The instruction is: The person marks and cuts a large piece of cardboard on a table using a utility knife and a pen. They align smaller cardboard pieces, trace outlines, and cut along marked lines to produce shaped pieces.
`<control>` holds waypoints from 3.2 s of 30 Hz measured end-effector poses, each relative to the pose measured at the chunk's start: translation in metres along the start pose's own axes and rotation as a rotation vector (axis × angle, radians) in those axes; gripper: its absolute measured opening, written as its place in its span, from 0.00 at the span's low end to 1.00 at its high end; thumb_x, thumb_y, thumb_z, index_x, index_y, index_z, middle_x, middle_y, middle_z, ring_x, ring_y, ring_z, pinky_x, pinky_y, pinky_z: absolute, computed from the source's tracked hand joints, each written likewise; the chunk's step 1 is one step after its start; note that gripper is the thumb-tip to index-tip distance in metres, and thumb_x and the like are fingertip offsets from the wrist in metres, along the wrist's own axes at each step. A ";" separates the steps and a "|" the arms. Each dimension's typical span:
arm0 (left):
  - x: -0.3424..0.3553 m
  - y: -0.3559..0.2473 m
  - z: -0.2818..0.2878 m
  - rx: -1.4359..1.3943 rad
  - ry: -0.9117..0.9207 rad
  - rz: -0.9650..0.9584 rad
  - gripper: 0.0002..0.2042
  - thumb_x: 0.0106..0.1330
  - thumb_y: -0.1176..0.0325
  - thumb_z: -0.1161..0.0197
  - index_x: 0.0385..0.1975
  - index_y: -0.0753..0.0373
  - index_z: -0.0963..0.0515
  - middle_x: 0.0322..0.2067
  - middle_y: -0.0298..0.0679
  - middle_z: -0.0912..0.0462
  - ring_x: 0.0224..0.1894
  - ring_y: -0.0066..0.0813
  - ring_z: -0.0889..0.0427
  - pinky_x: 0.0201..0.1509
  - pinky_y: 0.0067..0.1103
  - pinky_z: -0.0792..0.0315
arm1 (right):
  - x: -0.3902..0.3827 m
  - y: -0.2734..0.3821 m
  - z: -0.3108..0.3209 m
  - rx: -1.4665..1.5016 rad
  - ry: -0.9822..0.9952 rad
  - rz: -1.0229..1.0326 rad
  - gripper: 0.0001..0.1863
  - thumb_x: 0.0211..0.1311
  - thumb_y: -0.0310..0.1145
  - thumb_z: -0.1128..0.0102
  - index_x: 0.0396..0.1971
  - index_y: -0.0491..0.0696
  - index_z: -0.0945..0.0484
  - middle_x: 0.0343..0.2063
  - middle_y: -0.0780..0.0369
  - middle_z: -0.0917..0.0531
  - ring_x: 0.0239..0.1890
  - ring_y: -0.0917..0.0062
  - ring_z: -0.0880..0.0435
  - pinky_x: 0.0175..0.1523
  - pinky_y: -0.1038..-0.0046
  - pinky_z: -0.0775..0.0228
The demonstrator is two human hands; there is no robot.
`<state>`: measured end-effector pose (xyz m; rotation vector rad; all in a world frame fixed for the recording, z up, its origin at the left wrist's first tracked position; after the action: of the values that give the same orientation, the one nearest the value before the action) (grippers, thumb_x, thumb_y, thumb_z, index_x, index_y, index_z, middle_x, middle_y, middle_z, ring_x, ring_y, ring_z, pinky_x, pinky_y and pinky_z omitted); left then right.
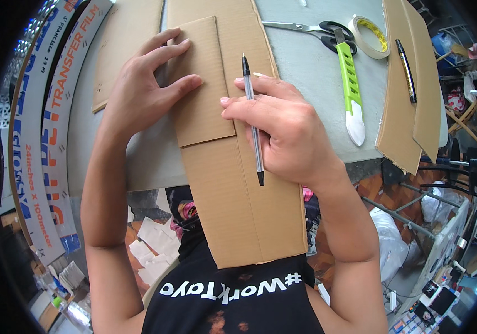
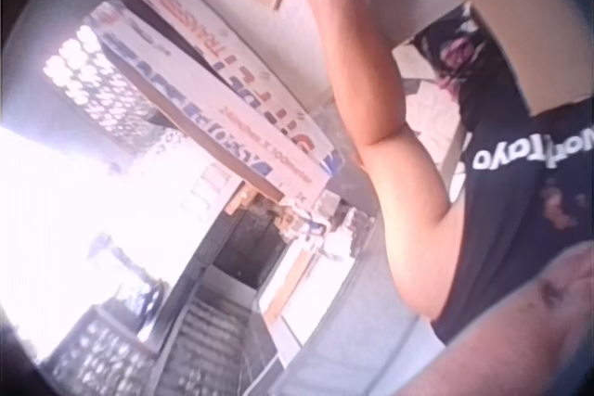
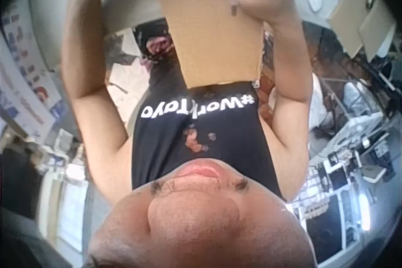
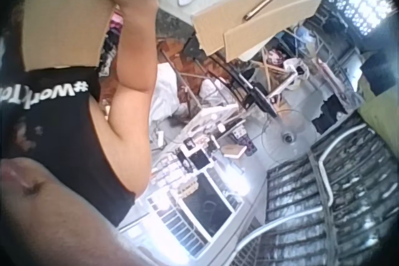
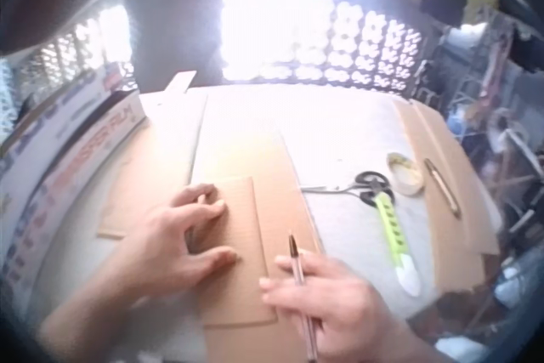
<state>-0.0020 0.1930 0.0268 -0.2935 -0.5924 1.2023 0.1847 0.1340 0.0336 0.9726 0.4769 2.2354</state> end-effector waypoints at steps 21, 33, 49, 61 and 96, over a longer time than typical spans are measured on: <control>-0.001 0.001 0.000 0.002 0.025 0.035 0.30 0.59 0.58 0.21 0.59 0.68 0.18 0.68 0.48 0.24 0.67 0.46 0.21 0.71 0.35 0.28 | 0.000 -0.001 -0.001 0.005 -0.025 0.031 0.16 0.51 0.17 0.36 0.40 0.48 0.14 0.38 0.60 0.09 0.54 0.58 0.14 0.62 0.59 0.24; -0.002 0.001 0.001 0.035 -0.003 -0.010 0.29 0.59 0.58 0.21 0.58 0.69 0.17 0.68 0.48 0.23 0.66 0.48 0.20 0.69 0.35 0.26 | -0.001 -0.002 -0.002 -0.001 -0.019 0.014 0.15 0.53 0.17 0.35 0.41 0.48 0.14 0.39 0.60 0.09 0.55 0.58 0.14 0.63 0.59 0.25; -0.003 0.004 0.000 0.036 -0.042 -0.015 0.31 0.58 0.55 0.21 0.57 0.70 0.17 0.67 0.49 0.22 0.61 0.50 0.17 0.66 0.35 0.26 | 0.004 0.001 -0.003 -0.014 0.008 -0.043 0.13 0.54 0.15 0.33 0.39 0.45 0.13 0.41 0.60 0.08 0.55 0.59 0.13 0.60 0.62 0.22; -0.003 0.002 0.002 -0.006 -0.027 -0.009 0.30 0.58 0.56 0.21 0.57 0.71 0.17 0.67 0.52 0.24 0.63 0.52 0.19 0.68 0.35 0.27 | 0.004 0.001 -0.005 -0.016 0.014 -0.060 0.13 0.55 0.15 0.33 0.39 0.45 0.13 0.41 0.60 0.08 0.55 0.59 0.13 0.61 0.62 0.22; 0.000 0.001 0.000 -0.042 0.030 -0.012 0.30 0.58 0.62 0.21 0.58 0.73 0.19 0.68 0.55 0.26 0.69 0.53 0.26 0.73 0.38 0.31 | 0.010 -0.008 0.004 0.095 0.057 -0.159 0.11 0.62 0.22 0.36 0.43 0.46 0.13 0.39 0.55 0.10 0.52 0.57 0.13 0.59 0.60 0.22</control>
<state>-0.0028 0.1931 0.0260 -0.3428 -0.5933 1.1728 0.1857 0.1468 0.0367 0.8879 0.6683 2.1174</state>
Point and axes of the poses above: each hand's wrist, its own x-axis towards the middle knuckle, its own z-axis out of the back of the hand, y = z × x, the point moved 9 cm from there along x, towards the middle knuckle
